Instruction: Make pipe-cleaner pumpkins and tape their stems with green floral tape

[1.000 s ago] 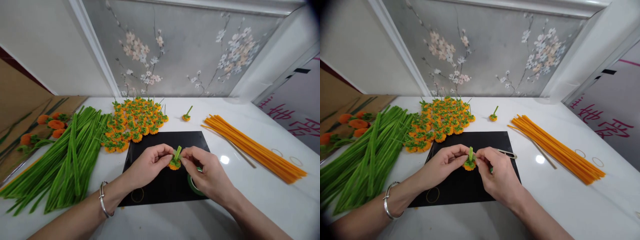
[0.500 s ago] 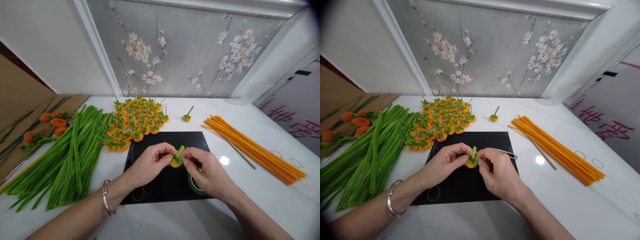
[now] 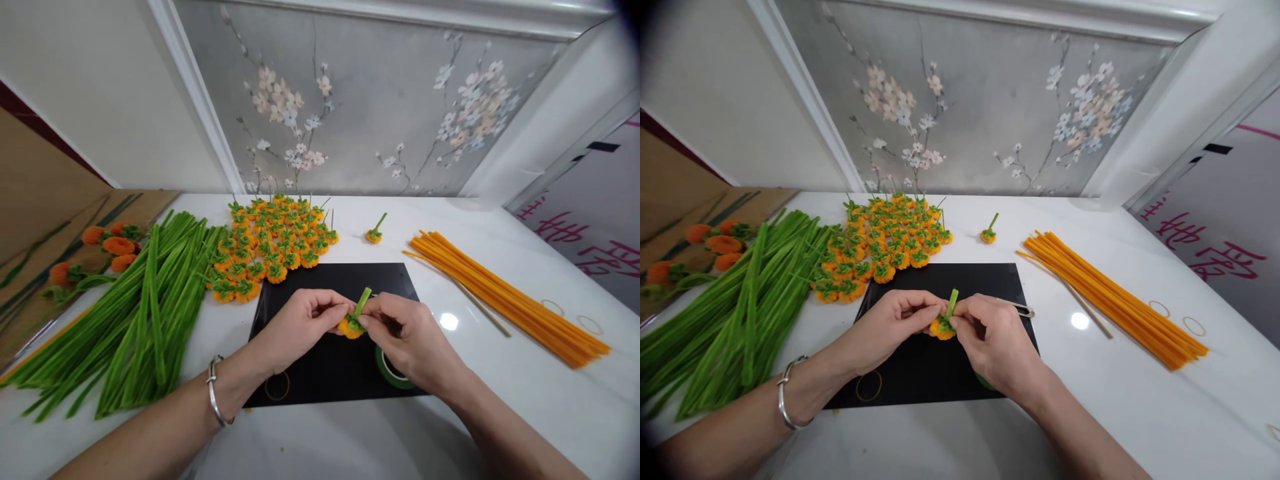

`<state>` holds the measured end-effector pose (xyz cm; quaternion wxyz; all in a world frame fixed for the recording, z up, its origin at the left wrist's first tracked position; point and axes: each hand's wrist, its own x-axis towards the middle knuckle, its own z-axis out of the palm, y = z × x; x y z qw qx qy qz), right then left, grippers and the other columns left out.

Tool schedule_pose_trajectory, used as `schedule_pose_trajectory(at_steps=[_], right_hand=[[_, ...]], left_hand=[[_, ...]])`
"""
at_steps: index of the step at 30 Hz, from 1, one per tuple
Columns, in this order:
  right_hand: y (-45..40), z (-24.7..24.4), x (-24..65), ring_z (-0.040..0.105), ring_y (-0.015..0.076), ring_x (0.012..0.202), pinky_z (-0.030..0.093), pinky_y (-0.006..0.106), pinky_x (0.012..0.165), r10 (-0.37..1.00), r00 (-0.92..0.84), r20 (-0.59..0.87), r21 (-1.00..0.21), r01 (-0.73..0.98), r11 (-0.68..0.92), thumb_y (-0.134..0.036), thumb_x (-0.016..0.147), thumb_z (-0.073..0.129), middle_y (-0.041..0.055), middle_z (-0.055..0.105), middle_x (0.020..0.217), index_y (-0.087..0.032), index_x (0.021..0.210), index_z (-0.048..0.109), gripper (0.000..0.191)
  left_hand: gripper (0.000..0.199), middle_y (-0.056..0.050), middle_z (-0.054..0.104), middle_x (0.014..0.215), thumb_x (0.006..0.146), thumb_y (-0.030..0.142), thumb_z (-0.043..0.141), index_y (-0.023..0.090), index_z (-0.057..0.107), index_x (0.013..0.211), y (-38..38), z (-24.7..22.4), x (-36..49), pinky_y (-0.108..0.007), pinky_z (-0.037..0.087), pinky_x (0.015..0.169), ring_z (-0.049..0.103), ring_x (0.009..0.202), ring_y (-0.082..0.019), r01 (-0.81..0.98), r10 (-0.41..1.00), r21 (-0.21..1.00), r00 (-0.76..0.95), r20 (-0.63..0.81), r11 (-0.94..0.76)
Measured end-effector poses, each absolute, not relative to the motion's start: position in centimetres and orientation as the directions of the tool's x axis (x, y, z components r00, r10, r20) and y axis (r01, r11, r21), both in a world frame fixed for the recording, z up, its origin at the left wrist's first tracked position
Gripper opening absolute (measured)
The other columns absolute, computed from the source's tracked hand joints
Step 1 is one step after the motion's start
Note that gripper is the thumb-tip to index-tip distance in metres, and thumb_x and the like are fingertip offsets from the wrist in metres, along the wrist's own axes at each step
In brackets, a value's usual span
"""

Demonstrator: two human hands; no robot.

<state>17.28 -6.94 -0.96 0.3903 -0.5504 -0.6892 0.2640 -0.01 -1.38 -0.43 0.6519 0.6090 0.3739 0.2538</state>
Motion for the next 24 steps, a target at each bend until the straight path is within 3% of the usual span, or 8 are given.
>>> schedule_pose_trajectory(at_steps=[10, 24], right_hand=[[-7.05, -0.83, 16.94, 0.042, 0.0086, 0.052, 0.033, 0.02, 0.049, 0.969, -0.093, 0.23, -0.806, 0.539, 0.243, -0.014, 0.082, 0.054, -0.004, 0.049, 0.059, -0.018, 0.074, 0.063, 0.012], [-7.26, -0.76, 16.86, 0.045, 0.01, 0.053, 0.035, 0.021, 0.049, 0.969, -0.101, 0.226, -0.794, 0.557, 0.243, -0.016, 0.084, 0.053, -0.0024, 0.053, 0.06, -0.018, 0.079, 0.065, 0.013]], left_hand=[[0.013, -0.007, 0.072, 0.085, 0.073, 0.02, 0.069, 0.011, 0.071, 0.083, -1.14, -0.59, -0.33, -0.025, 0.05, 0.074, 0.063, 0.075, -0.013, 0.134, 0.786, 0.977, 0.579, -0.215, 0.169], [0.014, -0.004, 0.072, 0.084, 0.079, 0.019, 0.06, 0.014, 0.07, 0.086, -1.62, -0.47, -0.03, -0.025, 0.051, 0.07, 0.064, 0.074, -0.015, 0.299, 0.848, 0.948, 0.525, -0.07, -0.107]])
